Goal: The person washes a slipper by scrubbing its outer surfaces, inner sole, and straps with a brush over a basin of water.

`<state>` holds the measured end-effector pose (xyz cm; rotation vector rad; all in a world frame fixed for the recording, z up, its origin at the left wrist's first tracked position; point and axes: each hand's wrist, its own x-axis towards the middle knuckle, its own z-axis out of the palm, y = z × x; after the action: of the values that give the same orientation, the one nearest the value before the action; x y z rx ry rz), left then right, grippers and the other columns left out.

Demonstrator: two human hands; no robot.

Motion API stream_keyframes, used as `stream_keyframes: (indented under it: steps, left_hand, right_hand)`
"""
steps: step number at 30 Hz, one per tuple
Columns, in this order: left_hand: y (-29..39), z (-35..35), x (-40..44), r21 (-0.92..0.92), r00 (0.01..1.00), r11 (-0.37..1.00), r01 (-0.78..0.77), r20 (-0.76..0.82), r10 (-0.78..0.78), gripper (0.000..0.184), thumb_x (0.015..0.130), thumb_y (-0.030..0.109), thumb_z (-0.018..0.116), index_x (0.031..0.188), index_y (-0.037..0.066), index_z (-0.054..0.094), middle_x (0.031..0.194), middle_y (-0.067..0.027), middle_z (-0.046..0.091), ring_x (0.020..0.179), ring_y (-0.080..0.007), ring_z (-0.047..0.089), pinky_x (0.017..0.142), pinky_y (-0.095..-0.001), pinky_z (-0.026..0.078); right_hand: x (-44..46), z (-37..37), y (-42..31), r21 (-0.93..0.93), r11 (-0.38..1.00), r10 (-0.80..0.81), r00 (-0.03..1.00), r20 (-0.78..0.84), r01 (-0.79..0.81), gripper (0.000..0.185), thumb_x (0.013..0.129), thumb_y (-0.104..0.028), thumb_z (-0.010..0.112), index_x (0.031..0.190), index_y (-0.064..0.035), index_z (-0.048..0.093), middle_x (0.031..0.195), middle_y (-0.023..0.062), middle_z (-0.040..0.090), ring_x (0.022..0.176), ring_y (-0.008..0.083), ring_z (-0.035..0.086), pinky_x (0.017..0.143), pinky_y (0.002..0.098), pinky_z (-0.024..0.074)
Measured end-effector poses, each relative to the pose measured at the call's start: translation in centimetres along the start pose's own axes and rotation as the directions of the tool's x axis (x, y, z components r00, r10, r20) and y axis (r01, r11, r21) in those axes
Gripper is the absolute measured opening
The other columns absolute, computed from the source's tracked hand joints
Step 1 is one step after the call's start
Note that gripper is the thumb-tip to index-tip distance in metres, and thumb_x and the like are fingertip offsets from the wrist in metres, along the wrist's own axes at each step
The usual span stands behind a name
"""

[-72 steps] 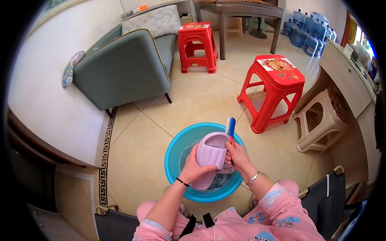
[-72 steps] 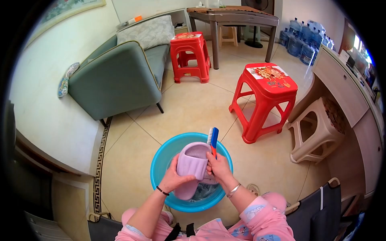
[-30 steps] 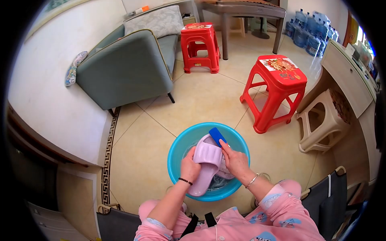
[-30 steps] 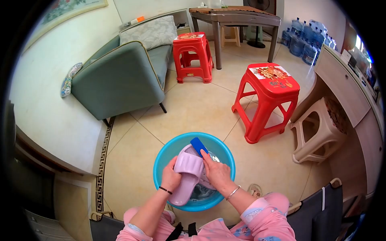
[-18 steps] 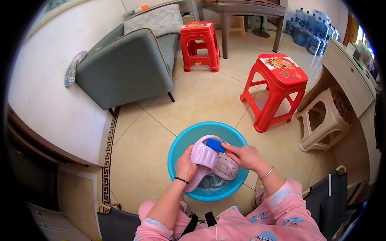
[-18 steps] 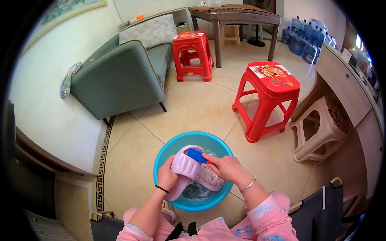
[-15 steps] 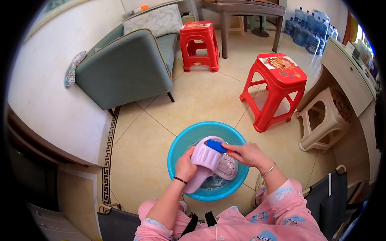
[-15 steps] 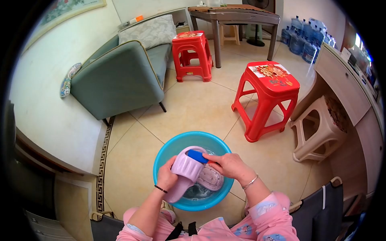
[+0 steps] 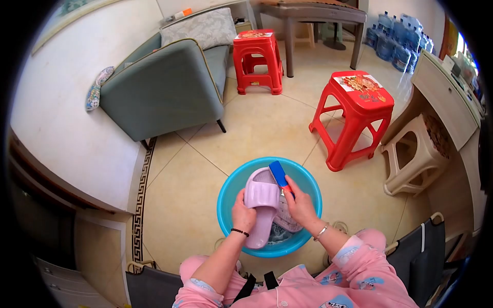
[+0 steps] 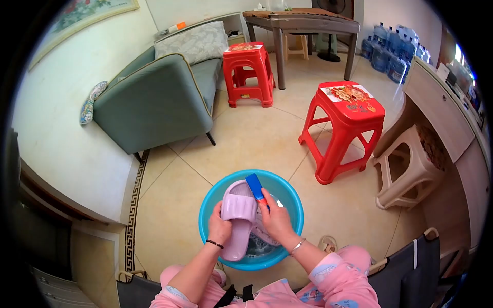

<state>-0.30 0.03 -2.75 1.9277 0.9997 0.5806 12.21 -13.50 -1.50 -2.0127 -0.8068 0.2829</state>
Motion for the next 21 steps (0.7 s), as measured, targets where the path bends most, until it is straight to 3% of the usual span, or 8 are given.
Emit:
stream_keyframes:
  steps: [3,5,8,10,12,15,19,21]
  left_hand:
    - [-1.2,-0.1,0.6,0.017,0.998,0.998,-0.063,-0.016,0.063,0.058,0.072,-0.005,0.055,0.127,0.012,0.053,0.108,-0.0203,0.064,0.102,-0.0375,0.061,0.086,-0.0416,0.049]
    - [-0.9,-0.7,0.7,0.061,0.997,0.996,-0.068,0.044,0.065,0.059,0.071,-0.005,0.055,0.128,0.012,0.053,0.109,-0.0203,0.064,0.102,-0.0373,0.061,0.087,-0.0416,0.049]
    - [0.9,-1.8,0.3,0.178,0.983,0.976,-0.127,0.152,0.101,0.059,0.071,-0.005,0.054,0.128,0.013,0.053,0.111,-0.0201,0.063,0.103,-0.0370,0.060,0.088,-0.0403,0.048]
    - [1.2,-1.8,0.4,0.244,0.970,0.952,-0.187,0.197,0.140,0.060,0.071,-0.005,0.054,0.128,0.013,0.054,0.112,-0.0201,0.063,0.103,-0.0370,0.060,0.089,-0.0391,0.048]
    - [0.2,-1.3,0.5,-0.014,0.976,0.989,-0.145,0.163,0.146,0.059,0.070,-0.007,0.052,0.127,0.011,0.055,0.112,-0.0193,0.063,0.106,-0.0342,0.060,0.090,-0.0360,0.047]
    - [-1.2,-0.4,1.0,-0.245,0.979,0.959,-0.141,0.108,0.172,0.058,0.070,-0.009,0.051,0.126,0.006,0.055,0.114,-0.0183,0.064,0.108,-0.0304,0.061,0.092,-0.0343,0.046]
    - [0.0,0.6,-0.4,-0.270,0.991,0.961,-0.057,0.099,0.086,0.058,0.068,-0.011,0.051,0.125,0.002,0.053,0.116,-0.0170,0.062,0.110,-0.0276,0.059,0.093,-0.0341,0.046]
    - [-0.4,1.0,-0.5,-0.198,0.998,0.980,-0.021,0.061,0.033,0.059,0.069,-0.009,0.054,0.127,0.002,0.049,0.117,-0.0171,0.061,0.110,-0.0285,0.059,0.093,-0.0344,0.046]
  right_hand:
    - [0.5,-2.1,-0.1,0.119,0.977,-0.169,0.984,-0.055,0.175,0.041,0.093,-0.025,0.055,0.133,-0.0178,0.049,0.087,0.0231,0.064,0.075,0.0398,0.063,0.065,0.0462,0.0491]
    - [1.5,-5.1,-0.4,-0.334,0.909,-0.140,0.939,0.314,0.247,0.044,0.090,-0.027,0.058,0.133,-0.0255,0.049,0.082,0.0185,0.066,0.073,0.0355,0.064,0.063,0.0427,0.0507]
    - [2.6,-7.9,1.6,-0.231,0.875,-0.296,0.846,0.443,0.426,0.042,0.089,-0.026,0.059,0.130,-0.0303,0.052,0.083,0.0135,0.067,0.073,0.0332,0.064,0.062,0.0410,0.0511]
    - [2.5,-7.8,1.7,-0.236,0.870,-0.310,0.853,0.421,0.433,0.041,0.090,-0.026,0.058,0.130,-0.0315,0.052,0.082,0.0110,0.067,0.070,0.0325,0.064,0.061,0.0411,0.0511]
    - [2.2,-7.1,1.8,-0.238,0.864,-0.328,0.854,0.403,0.444,0.040,0.090,-0.027,0.058,0.129,-0.0327,0.053,0.082,0.0086,0.068,0.068,0.0319,0.064,0.060,0.0411,0.0510]
    - [1.4,-4.5,1.0,-0.334,0.857,-0.322,0.914,0.246,0.392,0.041,0.091,-0.026,0.056,0.132,-0.0290,0.050,0.079,0.0092,0.067,0.065,0.0329,0.063,0.057,0.0432,0.0501]
    - [0.1,-1.8,-0.2,-0.307,0.915,-0.284,0.958,-0.035,0.260,0.046,0.093,-0.025,0.053,0.137,-0.0166,0.044,0.074,0.0173,0.065,0.064,0.0342,0.064,0.053,0.0447,0.0485]
    - [0.0,-1.8,-0.5,-0.166,0.985,-0.036,0.999,0.016,0.039,0.046,0.093,-0.024,0.054,0.137,-0.0143,0.044,0.083,0.0198,0.066,0.066,0.0334,0.064,0.055,0.0429,0.0489]
